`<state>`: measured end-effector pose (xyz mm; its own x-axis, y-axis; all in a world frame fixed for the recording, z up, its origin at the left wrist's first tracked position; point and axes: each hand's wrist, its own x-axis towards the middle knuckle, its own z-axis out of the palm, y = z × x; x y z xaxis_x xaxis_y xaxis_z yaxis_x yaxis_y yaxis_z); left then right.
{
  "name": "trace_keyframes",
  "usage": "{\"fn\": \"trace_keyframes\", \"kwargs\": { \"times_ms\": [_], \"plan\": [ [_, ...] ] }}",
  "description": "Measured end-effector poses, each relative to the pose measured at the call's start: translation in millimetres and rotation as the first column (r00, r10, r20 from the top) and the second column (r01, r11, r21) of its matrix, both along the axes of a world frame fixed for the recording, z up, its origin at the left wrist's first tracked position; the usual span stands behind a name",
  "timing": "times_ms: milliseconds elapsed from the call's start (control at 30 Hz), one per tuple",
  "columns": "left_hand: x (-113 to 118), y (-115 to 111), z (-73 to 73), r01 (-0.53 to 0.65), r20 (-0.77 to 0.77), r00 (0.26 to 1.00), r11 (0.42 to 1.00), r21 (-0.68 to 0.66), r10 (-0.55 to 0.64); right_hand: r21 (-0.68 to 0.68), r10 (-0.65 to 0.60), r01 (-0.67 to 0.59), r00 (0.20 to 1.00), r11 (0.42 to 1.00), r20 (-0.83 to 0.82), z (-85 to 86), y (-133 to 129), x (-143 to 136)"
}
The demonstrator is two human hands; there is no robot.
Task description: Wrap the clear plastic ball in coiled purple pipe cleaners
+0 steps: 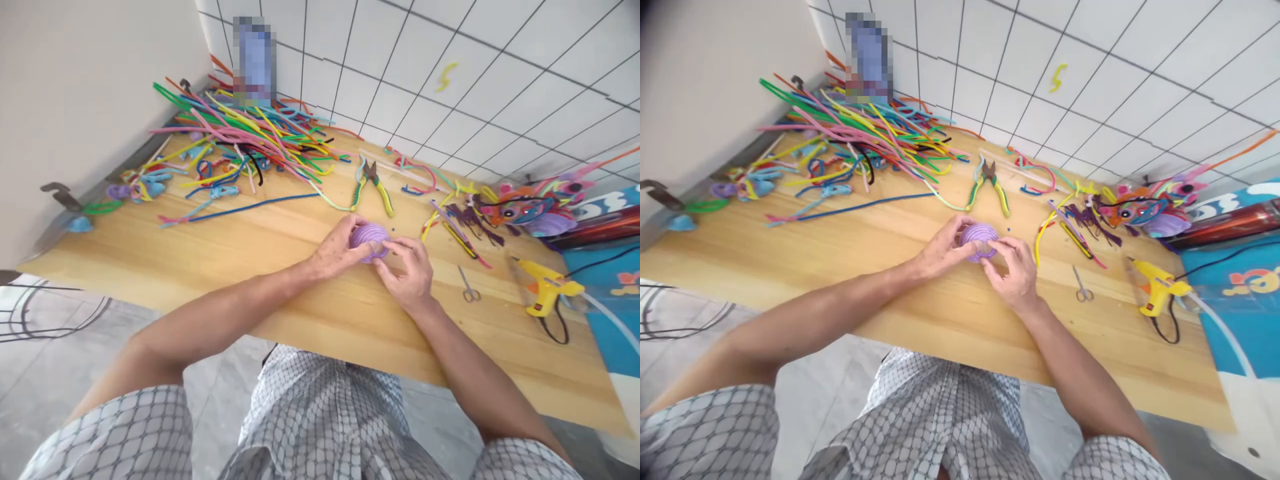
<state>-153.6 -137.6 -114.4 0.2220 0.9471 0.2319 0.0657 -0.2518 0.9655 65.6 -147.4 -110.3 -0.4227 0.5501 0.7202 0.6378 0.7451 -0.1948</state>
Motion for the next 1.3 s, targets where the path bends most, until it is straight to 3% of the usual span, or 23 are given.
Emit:
{"fn": "trace_keyframes", "kwargs": {
  "times_ms": [367,867,1167,1300],
  "plan": [
    [-5,-13,15.1,0.022,-0.058,0.998,0.999,-0.036,-0.024,-0.055,-0.038,0.039,0.999,0.998,0.020,5.6,-10,0],
    [-5,-4,6.5,0.040,-0.075,0.996,0.998,-0.043,-0.043,-0.028,-0.009,0.008,1.000,1.000,-0.005,4.7,-8,-6],
    [-6,2,4.0,0.002,-0.076,0.997,0.996,-0.085,-0.008,-0.033,0.061,-0.068,0.979,0.997,-0.195,-6.1,2,-14],
    [-5,0,4.0,0.000,-0.062,0.998,0.992,-0.128,-0.008,-0.090,0.034,-0.057,0.971,0.994,-0.238,-7.8,6,-16]
  ]
}}
